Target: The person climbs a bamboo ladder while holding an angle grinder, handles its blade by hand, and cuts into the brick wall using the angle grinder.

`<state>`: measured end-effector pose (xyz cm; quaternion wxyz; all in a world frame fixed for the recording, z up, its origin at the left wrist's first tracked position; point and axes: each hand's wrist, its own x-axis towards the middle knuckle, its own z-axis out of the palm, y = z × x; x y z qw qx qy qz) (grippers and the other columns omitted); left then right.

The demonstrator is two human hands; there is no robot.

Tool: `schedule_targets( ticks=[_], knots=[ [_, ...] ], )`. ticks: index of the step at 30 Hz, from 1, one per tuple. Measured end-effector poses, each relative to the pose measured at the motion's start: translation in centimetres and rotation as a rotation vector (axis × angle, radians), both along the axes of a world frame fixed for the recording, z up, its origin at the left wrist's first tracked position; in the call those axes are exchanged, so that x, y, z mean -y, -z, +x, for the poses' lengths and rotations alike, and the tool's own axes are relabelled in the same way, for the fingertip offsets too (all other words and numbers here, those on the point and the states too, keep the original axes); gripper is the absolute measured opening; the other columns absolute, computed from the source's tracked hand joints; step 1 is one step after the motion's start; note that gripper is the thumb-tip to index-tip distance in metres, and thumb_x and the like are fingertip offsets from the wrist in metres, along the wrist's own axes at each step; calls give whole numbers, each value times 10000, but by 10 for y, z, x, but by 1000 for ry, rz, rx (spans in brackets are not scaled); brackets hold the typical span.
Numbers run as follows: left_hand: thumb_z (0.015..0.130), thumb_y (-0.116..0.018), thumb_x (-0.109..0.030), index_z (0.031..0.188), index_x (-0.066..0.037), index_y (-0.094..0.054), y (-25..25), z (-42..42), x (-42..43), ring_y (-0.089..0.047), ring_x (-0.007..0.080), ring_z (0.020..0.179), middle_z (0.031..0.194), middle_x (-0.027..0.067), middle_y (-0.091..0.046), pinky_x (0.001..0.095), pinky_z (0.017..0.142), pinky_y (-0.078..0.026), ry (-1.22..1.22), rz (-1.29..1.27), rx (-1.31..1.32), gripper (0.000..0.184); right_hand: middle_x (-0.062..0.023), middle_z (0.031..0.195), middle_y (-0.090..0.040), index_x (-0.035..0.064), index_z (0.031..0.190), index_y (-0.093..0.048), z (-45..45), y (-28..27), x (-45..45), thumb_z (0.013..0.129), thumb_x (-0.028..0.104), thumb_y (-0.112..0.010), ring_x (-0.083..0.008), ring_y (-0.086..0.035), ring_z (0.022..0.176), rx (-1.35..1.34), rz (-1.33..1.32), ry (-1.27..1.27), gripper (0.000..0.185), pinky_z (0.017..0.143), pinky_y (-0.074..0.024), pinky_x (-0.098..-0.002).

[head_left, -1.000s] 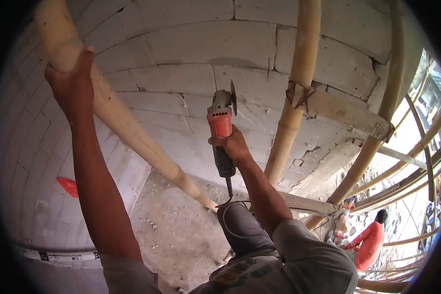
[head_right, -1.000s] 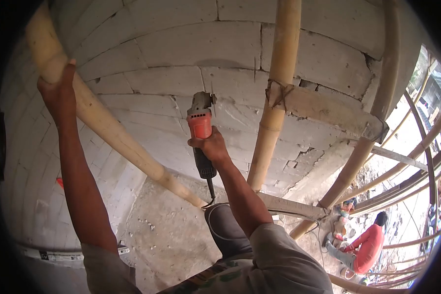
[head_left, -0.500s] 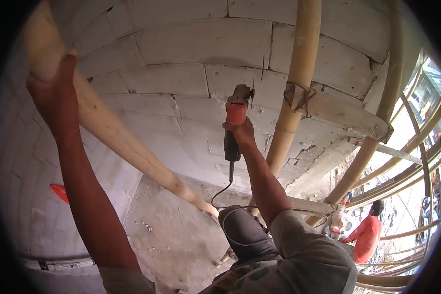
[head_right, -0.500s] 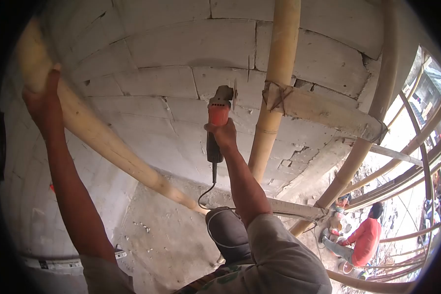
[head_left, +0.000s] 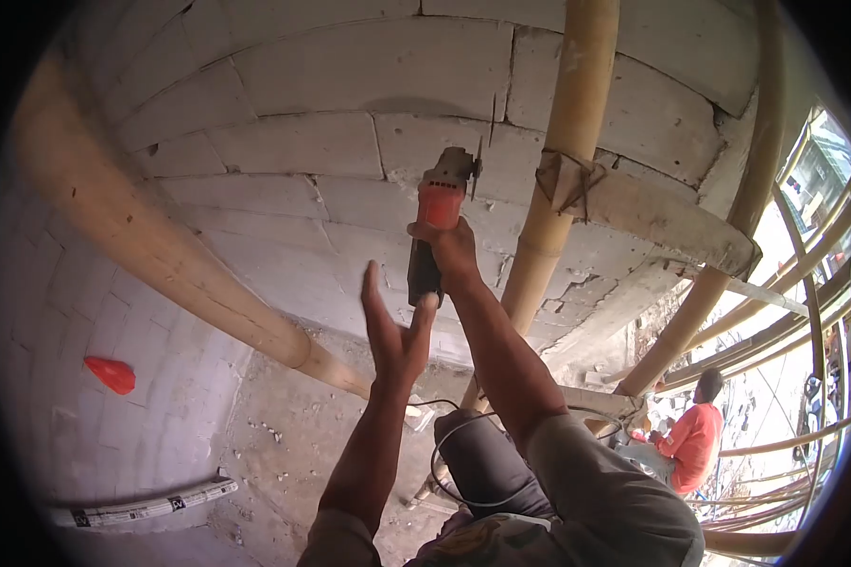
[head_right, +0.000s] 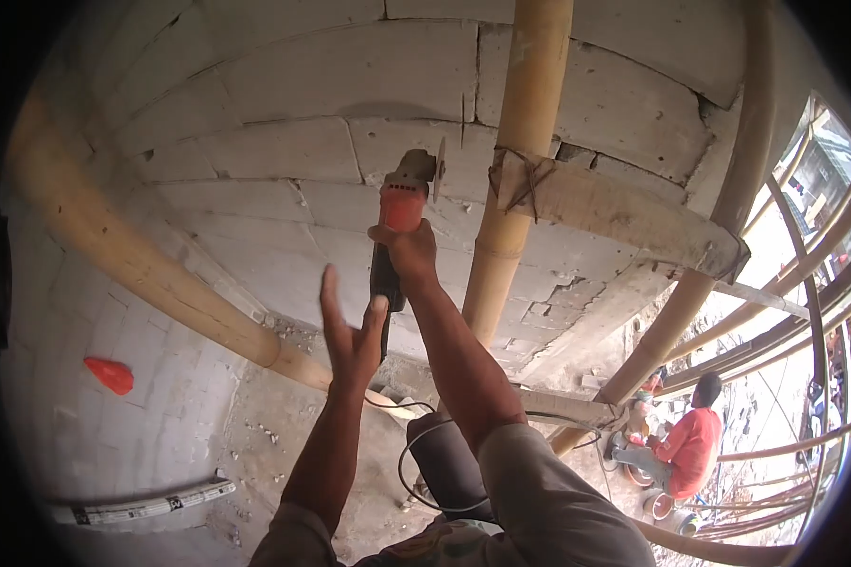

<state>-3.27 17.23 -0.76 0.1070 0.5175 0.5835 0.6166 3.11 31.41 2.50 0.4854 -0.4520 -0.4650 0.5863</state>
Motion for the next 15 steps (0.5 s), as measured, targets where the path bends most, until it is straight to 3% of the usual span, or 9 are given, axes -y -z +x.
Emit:
schedule_targets(
  ticks=[1, 2, 4, 7, 10, 15],
  knots=[
    [883, -728, -454, 1537, 24, -176, 17, -2, -21, -265, 360, 1462, 1560, 278, -251, 436, 1164, -288, 102, -172, 367, 980, -77, 827, -617, 19, 980, -594, 3, -2, 2, 705, 185, -773, -184, -608, 687, -10, -9, -19, 368, 631, -495, -348],
    [870, -729, -510, 1475, 30, -323, 19, -3, -32, -483, 315, 1311, 1406, 246, -470, 395, 1067, -423, 64, -291, 385, 906, -77, 830, -617, 17, 977, -596, 5, 1, 2, 708, 194, -772, -182, -606, 696, 0, 7, -53, 367, 641, -492, -343],
    [830, -747, -571, 1346, 15, -478, 19, -14, -48, -644, 215, 1000, 1123, 141, -634, 352, 892, -535, 342, -523, 456, 826, -78, 834, -618, 12, 969, -600, 10, 4, 0, 715, 212, -770, -179, -603, 713, 20, 52, -114, 366, 660, -486, -335],
    [764, -782, -622, 1187, -18, -564, 29, -23, -60, -631, 132, 746, 885, 35, -628, 314, 717, -565, 442, -577, 544, 769, -65, 852, -610, 14, 1018, -583, 13, 4, 2, 734, 240, -768, -171, -590, 726, 5, 39, -121, 407, 674, -479, -327],
    [721, -828, -612, 1091, -25, -583, 19, -24, -68, -571, 97, 732, 865, 8, -611, 263, 648, -474, 523, -443, 609, 736, -57, 868, -598, 16, 1059, -565, 16, 5, 2, 753, 271, -772, -164, -583, 732, -53, 21, -131, 449, 677, -476, -321],
    [699, -854, -586, 1099, -26, -594, 13, -32, -79, -601, 107, 716, 848, 17, -623, 267, 631, -500, 531, -471, 648, 735, -59, 877, -577, 21, 1087, -545, 11, 7, -7, 827, 356, -744, -150, -583, 759, -152, -9, -184, 468, 683, -485, -312]
  ],
)
